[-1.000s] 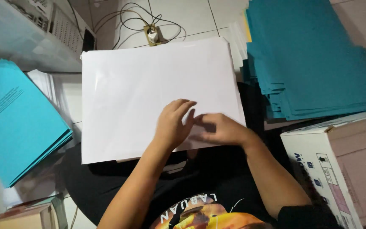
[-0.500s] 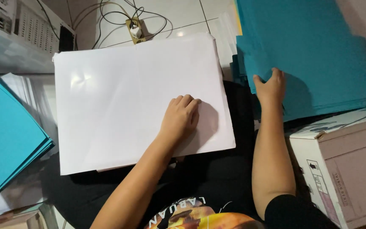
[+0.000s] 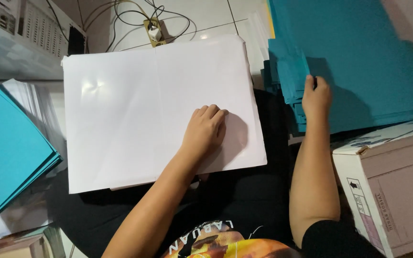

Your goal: Manually folding blue paper folders using a white sheet as a template on the floor.

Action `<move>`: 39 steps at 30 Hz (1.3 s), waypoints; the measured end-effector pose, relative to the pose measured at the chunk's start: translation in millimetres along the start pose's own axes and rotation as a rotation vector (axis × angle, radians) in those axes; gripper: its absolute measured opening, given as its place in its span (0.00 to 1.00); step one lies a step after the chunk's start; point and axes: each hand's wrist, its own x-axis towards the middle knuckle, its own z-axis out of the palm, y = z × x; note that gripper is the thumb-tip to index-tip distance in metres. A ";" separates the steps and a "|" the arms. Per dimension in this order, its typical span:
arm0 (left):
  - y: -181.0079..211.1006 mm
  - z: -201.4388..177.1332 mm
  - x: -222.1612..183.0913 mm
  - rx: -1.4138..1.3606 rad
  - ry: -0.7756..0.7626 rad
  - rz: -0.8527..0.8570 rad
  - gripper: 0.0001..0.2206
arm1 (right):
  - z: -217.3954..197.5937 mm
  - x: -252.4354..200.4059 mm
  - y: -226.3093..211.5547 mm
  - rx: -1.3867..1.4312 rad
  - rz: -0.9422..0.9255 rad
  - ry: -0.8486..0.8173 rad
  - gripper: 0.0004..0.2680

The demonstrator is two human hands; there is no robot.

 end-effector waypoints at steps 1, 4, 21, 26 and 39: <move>-0.7 1.2 -0.2 0.000 0.004 -0.002 0.10 | 0.1 -0.6 -0.5 -0.002 -0.004 0.000 0.18; -2.4 3.9 -0.8 0.004 0.019 0.004 0.10 | 2.2 -1.5 -1.7 0.060 -0.027 0.143 0.16; 4.3 -6.5 -1.8 -0.148 0.128 -0.025 0.07 | -37.4 -1.2 -43.4 -0.002 -0.295 0.599 0.07; 3.5 -4.1 -6.7 -0.110 0.124 -0.009 0.06 | -86.7 -81.4 -133.6 0.039 -0.794 0.591 0.04; 71.3 -140.1 -93.9 -0.549 0.169 0.359 0.07 | 28.5 -192.4 -170.5 0.314 -1.285 -0.463 0.07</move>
